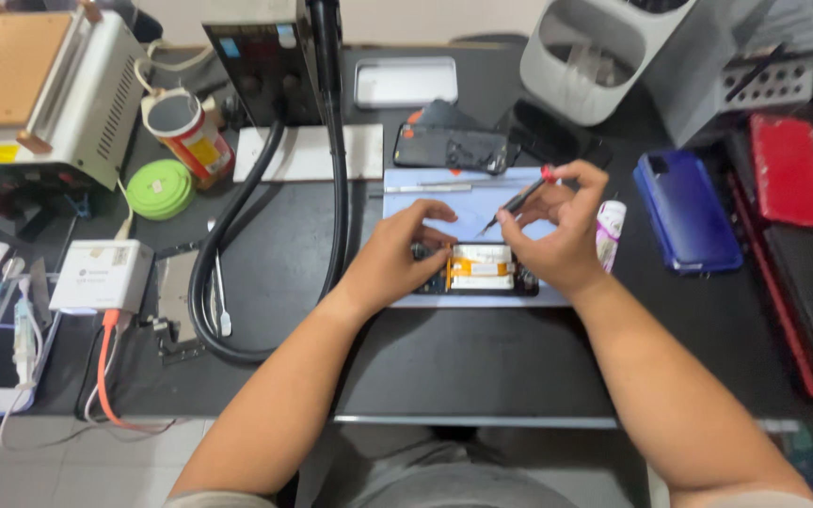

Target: The person disassembles a smartphone on a workbench, using a screwdriver to remove screws and carefully detaching internal components including the motherboard. The person handles the battery, ribbon cables, and circuit boards, then sets the motherboard aside.

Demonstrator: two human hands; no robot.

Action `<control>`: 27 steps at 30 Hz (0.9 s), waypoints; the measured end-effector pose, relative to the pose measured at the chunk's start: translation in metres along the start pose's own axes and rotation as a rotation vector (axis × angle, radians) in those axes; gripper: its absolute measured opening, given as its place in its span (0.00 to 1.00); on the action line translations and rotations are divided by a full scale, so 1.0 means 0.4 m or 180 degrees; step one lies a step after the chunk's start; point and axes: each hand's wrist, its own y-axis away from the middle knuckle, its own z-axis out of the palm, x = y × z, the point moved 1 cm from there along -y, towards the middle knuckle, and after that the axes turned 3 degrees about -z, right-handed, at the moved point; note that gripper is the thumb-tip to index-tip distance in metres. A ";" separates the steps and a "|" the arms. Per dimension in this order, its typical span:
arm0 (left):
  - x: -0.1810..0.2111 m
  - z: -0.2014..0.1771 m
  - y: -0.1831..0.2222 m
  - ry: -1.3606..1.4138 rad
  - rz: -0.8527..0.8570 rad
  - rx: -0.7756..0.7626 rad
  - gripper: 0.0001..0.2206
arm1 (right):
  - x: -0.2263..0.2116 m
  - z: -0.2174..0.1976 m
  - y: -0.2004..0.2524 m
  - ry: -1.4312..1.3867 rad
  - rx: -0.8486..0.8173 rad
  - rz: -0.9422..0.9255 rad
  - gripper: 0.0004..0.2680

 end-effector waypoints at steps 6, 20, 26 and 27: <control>0.009 -0.008 0.004 -0.0463 0.0129 0.0050 0.18 | -0.016 -0.009 -0.001 0.0031 -0.0093 -0.0005 0.25; 0.021 -0.011 0.005 -0.0739 0.0305 0.0074 0.16 | -0.008 -0.032 -0.008 0.0108 0.0010 -0.0042 0.25; 0.028 -0.012 0.008 -0.0840 0.0264 0.0029 0.16 | 0.000 -0.040 -0.011 0.0181 0.0047 -0.0157 0.25; 0.029 -0.013 0.007 -0.0882 0.0246 -0.0012 0.16 | 0.002 -0.042 -0.010 0.0153 0.0063 -0.0148 0.25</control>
